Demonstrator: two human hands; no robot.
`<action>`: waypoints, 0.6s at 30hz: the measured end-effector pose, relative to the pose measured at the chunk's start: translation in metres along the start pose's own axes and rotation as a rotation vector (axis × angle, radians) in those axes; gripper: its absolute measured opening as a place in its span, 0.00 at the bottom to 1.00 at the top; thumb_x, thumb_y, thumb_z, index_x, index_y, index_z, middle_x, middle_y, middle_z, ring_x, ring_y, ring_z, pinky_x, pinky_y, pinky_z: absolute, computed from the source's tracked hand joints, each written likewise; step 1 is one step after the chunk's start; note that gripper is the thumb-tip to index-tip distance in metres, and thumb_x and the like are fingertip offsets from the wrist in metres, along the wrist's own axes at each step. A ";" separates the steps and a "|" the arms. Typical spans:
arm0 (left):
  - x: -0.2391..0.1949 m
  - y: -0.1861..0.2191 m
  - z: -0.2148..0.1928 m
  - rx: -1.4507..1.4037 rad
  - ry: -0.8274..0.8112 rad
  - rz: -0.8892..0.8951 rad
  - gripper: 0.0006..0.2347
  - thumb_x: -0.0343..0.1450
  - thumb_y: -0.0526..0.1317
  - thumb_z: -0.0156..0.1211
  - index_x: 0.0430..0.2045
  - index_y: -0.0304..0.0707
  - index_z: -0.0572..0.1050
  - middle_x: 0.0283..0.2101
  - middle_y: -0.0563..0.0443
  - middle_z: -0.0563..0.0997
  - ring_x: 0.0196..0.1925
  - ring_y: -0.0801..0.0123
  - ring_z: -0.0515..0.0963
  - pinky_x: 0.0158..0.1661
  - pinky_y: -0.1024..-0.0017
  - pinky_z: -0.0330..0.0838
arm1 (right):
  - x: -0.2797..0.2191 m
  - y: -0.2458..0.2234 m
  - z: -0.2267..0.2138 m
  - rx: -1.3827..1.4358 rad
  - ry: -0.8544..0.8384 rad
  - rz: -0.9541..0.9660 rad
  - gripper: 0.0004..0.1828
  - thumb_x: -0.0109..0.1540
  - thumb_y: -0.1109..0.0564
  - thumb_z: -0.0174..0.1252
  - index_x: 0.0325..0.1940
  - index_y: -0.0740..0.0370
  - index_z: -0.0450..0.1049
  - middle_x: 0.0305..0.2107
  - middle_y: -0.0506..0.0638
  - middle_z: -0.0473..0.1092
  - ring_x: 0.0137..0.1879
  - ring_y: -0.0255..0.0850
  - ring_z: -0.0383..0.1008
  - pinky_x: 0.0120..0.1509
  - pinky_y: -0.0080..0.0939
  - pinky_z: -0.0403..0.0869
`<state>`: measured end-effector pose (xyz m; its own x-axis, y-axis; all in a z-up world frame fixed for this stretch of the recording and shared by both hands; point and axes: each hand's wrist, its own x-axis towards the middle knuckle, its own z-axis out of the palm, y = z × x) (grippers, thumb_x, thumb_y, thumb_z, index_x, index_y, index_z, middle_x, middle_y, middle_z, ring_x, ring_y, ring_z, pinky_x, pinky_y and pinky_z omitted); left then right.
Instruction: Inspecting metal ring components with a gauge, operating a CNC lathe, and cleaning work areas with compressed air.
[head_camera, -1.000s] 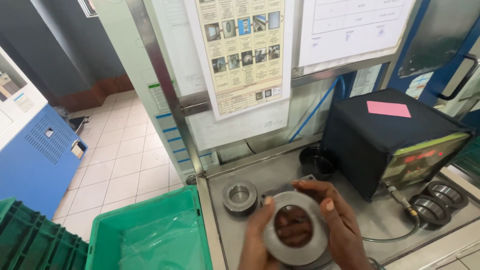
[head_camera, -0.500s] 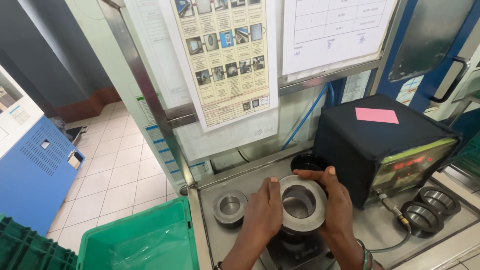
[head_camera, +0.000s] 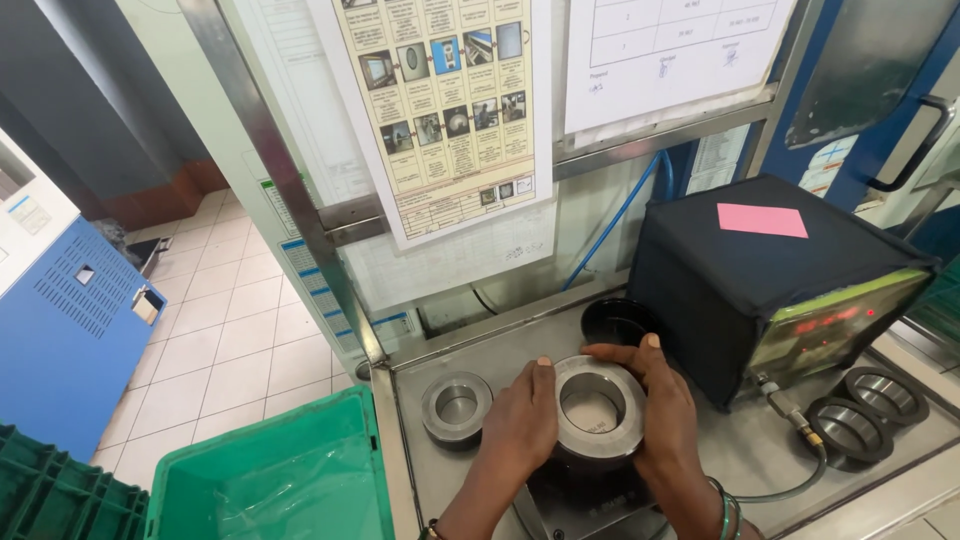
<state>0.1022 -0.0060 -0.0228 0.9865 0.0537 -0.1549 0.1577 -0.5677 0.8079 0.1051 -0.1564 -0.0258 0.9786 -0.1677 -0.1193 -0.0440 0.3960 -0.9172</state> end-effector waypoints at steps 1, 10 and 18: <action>0.001 -0.003 0.002 0.001 -0.001 -0.001 0.23 0.77 0.56 0.28 0.44 0.43 0.74 0.45 0.32 0.81 0.53 0.35 0.76 0.55 0.47 0.66 | 0.001 0.001 0.000 0.001 0.001 0.001 0.37 0.70 0.36 0.37 0.46 0.74 0.78 0.42 0.63 0.78 0.44 0.48 0.81 0.49 0.46 0.81; 0.004 -0.012 0.004 0.003 0.034 0.059 0.26 0.77 0.57 0.28 0.52 0.40 0.74 0.49 0.31 0.79 0.56 0.36 0.74 0.57 0.48 0.64 | 0.001 0.004 0.000 0.010 -0.008 0.023 0.36 0.69 0.37 0.39 0.45 0.74 0.77 0.42 0.62 0.78 0.44 0.47 0.82 0.49 0.45 0.82; 0.016 -0.028 0.013 0.092 -0.035 -0.013 0.26 0.78 0.57 0.25 0.55 0.38 0.69 0.38 0.30 0.84 0.43 0.42 0.81 0.51 0.51 0.69 | 0.007 0.017 -0.004 -0.006 -0.001 0.056 0.36 0.70 0.38 0.39 0.45 0.75 0.78 0.40 0.63 0.79 0.40 0.47 0.82 0.47 0.44 0.81</action>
<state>0.1126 -0.0001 -0.0549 0.9819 0.0338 -0.1864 0.1645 -0.6401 0.7505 0.1099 -0.1547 -0.0439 0.9748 -0.1444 -0.1697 -0.0996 0.3989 -0.9116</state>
